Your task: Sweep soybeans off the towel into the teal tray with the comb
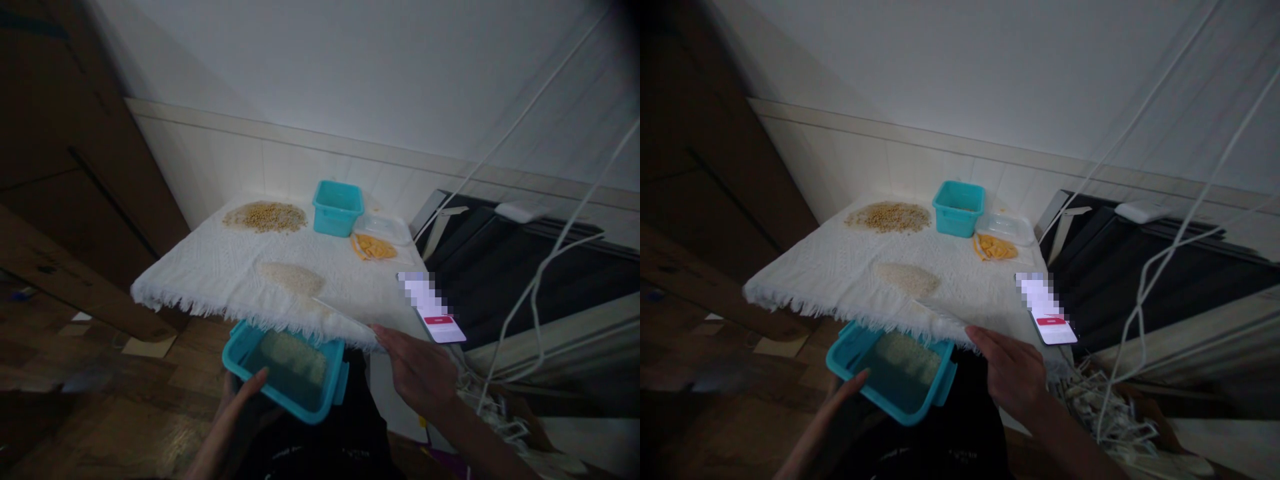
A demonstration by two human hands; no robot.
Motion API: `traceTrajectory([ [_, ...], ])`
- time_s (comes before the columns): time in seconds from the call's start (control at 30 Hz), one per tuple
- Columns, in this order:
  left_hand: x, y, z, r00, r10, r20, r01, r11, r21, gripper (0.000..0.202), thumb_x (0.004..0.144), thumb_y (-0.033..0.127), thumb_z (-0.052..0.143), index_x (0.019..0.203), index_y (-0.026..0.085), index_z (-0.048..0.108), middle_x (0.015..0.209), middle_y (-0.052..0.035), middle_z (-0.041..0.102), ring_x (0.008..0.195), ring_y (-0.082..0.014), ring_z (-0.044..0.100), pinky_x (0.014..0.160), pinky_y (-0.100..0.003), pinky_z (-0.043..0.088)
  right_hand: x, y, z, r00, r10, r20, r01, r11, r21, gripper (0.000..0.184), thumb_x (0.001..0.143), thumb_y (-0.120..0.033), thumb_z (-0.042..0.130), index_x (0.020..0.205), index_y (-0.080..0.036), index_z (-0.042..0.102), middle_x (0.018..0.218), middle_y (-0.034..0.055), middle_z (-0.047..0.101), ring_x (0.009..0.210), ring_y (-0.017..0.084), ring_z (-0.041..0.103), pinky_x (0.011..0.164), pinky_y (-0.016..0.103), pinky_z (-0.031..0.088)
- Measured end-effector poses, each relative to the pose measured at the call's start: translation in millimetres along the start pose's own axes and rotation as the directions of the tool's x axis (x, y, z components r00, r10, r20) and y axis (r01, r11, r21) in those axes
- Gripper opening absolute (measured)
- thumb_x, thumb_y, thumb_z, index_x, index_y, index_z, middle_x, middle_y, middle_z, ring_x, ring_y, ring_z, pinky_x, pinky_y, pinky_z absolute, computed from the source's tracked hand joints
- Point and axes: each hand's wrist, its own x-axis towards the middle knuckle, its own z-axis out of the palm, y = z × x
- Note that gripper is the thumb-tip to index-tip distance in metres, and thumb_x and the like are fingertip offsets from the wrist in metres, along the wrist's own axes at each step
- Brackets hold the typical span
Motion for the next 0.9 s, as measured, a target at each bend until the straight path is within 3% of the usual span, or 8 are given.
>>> traceTrajectory([
  [0.17,-3.0,3.2,0.6,1.000,0.010,0.011,-0.010,1.000,-0.019,0.086,0.078,0.032,0.099,0.151,0.041,0.056,0.144,-0.0112,0.073,0.132,-0.0428,0.076,0.102,-0.063,0.067,15.2,4.3,17.7,0.996,0.065,0.057,-0.066,0.998,0.017,0.050,0.099,-0.006,0.051,0.124,-0.033,0.085,0.111,-0.0026,0.091,0.086,0.018,0.089,0.077,0.028,0.072],
  [0.43,1.2,2.3,-0.6,1.000,0.008,0.005,-0.008,1.000,0.002,0.083,0.080,0.033,0.098,0.150,0.039,0.054,0.146,-0.0120,0.072,0.130,-0.0424,0.077,0.102,-0.061,0.068,35.3,3.0,32.0,0.996,0.030,0.086,-0.043,0.987,0.152,0.055,0.097,-0.006,0.053,0.134,-0.035,0.082,0.113,-0.0035,0.090,0.089,0.017,0.088,0.080,0.028,0.072],
  [0.67,-5.7,1.1,6.2,1.000,-0.015,0.023,0.016,0.999,-0.031,0.092,0.075,0.030,0.102,0.153,0.041,0.054,0.149,-0.0115,0.074,0.134,-0.0415,0.075,0.105,-0.059,0.067,35.8,-10.3,29.1,0.997,-0.065,0.048,0.058,0.987,0.150,0.062,0.097,-0.002,0.052,0.143,-0.035,0.078,0.119,-0.0022,0.090,0.095,0.015,0.088,0.085,0.024,0.071],
  [0.9,-1.5,1.1,3.6,1.000,-0.010,0.017,0.010,1.000,0.010,0.097,0.072,0.032,0.104,0.153,0.040,0.052,0.153,-0.0125,0.069,0.135,-0.0440,0.074,0.101,-0.059,0.068,39.2,-33.5,10.7,0.990,-0.116,0.084,0.103,0.983,0.150,0.055,0.097,0.000,0.045,0.125,-0.029,0.082,0.112,-0.0030,0.090,0.092,0.013,0.088,0.083,0.021,0.070],
])
